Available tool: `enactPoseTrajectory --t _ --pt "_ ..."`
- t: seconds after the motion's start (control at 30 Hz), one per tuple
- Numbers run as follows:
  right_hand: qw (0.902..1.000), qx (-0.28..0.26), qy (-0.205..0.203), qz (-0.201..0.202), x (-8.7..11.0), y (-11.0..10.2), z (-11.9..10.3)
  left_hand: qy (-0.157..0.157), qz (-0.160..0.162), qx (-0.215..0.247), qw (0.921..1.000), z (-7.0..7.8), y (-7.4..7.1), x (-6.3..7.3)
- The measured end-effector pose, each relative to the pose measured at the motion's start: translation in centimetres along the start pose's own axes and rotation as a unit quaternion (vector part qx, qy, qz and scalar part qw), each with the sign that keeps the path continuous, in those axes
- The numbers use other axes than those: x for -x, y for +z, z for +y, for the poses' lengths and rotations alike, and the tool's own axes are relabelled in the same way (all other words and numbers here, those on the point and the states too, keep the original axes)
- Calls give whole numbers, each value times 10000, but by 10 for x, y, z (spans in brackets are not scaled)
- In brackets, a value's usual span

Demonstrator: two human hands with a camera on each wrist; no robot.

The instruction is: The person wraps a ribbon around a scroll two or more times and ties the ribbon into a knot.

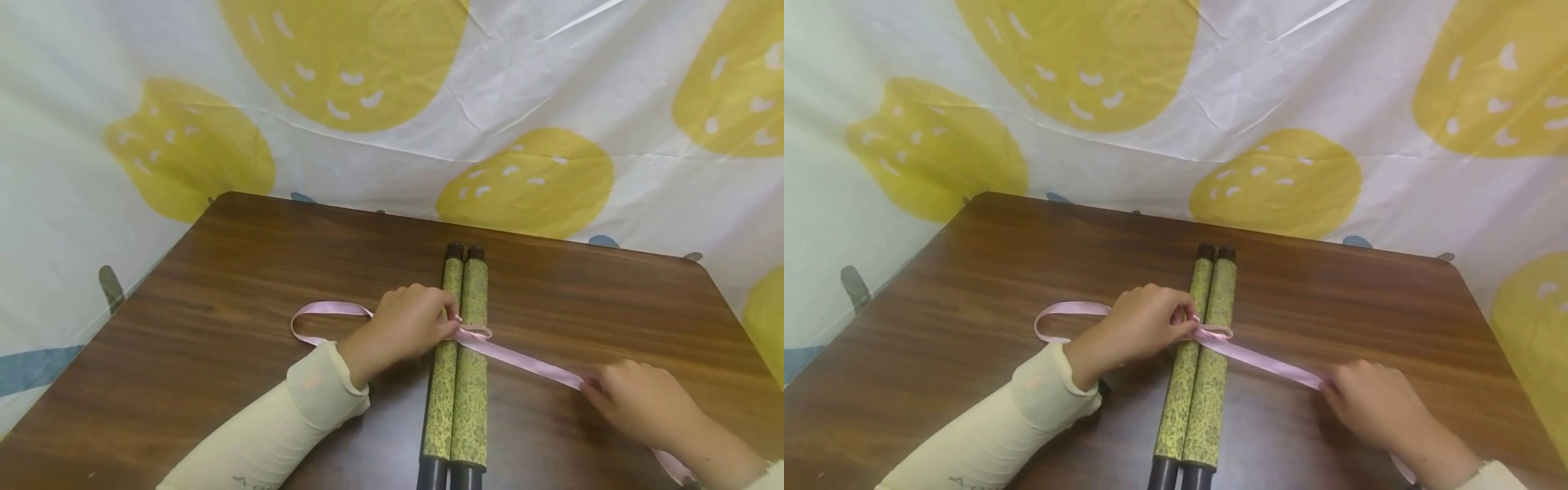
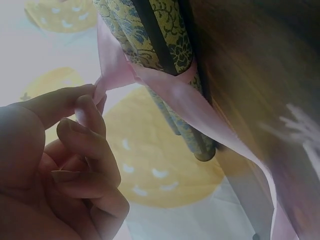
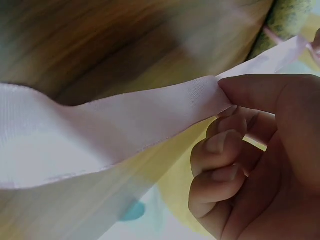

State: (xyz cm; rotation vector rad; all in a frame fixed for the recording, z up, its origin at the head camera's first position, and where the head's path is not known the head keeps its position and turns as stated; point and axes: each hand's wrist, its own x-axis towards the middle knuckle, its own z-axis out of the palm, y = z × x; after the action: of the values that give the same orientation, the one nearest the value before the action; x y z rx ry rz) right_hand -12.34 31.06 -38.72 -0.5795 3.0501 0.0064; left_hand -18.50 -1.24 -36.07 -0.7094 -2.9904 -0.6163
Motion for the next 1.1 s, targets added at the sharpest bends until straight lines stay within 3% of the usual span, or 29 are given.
enactPoseTrajectory --t 0.3,0.5,0.67,1.1 --pt "9996 82 267 2 10 1 30 12 -3 12 10000 -1 -1 0" --pt "9997 93 226 -74 14 5 41 -63 -50 -68 9999 -2 -1 1" --pt "9995 105 260 -127 15 5 44 -75 -75 -130 9999 -3 -1 2" --pt "9991 99 338 -236 9 0 37 94 -491 -182 9986 -1 2 2"
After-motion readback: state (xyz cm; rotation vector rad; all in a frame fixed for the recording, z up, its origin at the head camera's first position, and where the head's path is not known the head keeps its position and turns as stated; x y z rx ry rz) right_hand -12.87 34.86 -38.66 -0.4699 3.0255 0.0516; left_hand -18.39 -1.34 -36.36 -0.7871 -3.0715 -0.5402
